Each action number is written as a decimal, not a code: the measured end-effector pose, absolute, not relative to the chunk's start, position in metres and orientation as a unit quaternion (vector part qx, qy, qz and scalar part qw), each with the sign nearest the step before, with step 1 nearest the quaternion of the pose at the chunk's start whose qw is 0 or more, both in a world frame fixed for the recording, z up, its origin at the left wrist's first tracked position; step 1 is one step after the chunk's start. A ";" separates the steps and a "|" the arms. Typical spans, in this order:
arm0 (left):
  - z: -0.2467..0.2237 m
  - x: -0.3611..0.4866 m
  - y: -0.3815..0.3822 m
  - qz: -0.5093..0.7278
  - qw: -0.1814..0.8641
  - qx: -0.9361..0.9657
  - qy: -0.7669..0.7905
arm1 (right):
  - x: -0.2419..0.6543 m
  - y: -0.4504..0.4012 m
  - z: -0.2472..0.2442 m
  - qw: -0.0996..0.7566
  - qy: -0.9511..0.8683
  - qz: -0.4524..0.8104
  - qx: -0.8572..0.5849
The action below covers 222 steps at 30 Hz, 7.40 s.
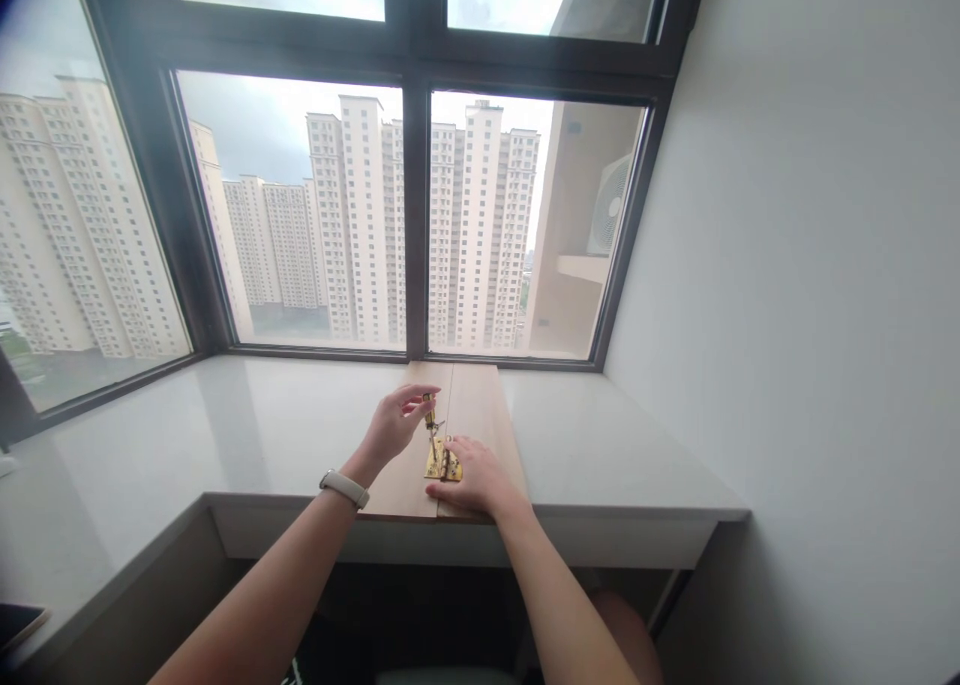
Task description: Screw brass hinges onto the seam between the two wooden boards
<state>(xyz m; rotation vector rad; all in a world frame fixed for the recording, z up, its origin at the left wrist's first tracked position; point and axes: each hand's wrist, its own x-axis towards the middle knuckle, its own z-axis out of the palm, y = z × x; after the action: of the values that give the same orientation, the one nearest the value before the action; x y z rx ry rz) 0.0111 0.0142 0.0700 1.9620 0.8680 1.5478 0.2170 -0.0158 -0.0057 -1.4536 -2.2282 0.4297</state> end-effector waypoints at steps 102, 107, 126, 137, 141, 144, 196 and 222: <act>0.066 0.022 0.011 0.567 0.325 0.709 0.264 | 0.217 -0.013 -0.006 0.189 -0.811 0.155 -0.532; 0.065 0.019 0.012 0.581 0.294 0.701 0.290 | 0.218 -0.013 -0.008 0.191 -0.815 0.148 -0.526; 0.068 0.021 0.011 0.576 0.318 0.695 0.289 | 0.218 -0.013 -0.008 0.191 -0.814 0.148 -0.529; 0.067 0.024 0.011 0.576 0.347 0.691 0.267 | 0.218 -0.014 -0.007 0.192 -0.815 0.150 -0.526; 0.067 0.023 0.011 0.575 0.306 0.702 0.289 | 0.218 -0.014 -0.007 0.193 -0.815 0.155 -0.525; 0.069 0.023 0.010 0.567 0.296 0.715 0.282 | 0.218 -0.013 -0.008 0.194 -0.815 0.152 -0.525; 0.071 0.027 0.006 0.550 0.314 0.730 0.255 | 0.219 -0.013 -0.009 0.193 -0.816 0.154 -0.523; 0.071 0.027 0.004 0.562 0.320 0.719 0.255 | 0.218 -0.014 -0.006 0.192 -0.814 0.157 -0.526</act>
<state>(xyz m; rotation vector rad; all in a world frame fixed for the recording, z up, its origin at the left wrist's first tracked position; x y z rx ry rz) 0.0267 0.0039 0.0705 1.8883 0.6709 1.4769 0.2181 -0.0139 -0.0065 -1.4771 -2.2847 0.4397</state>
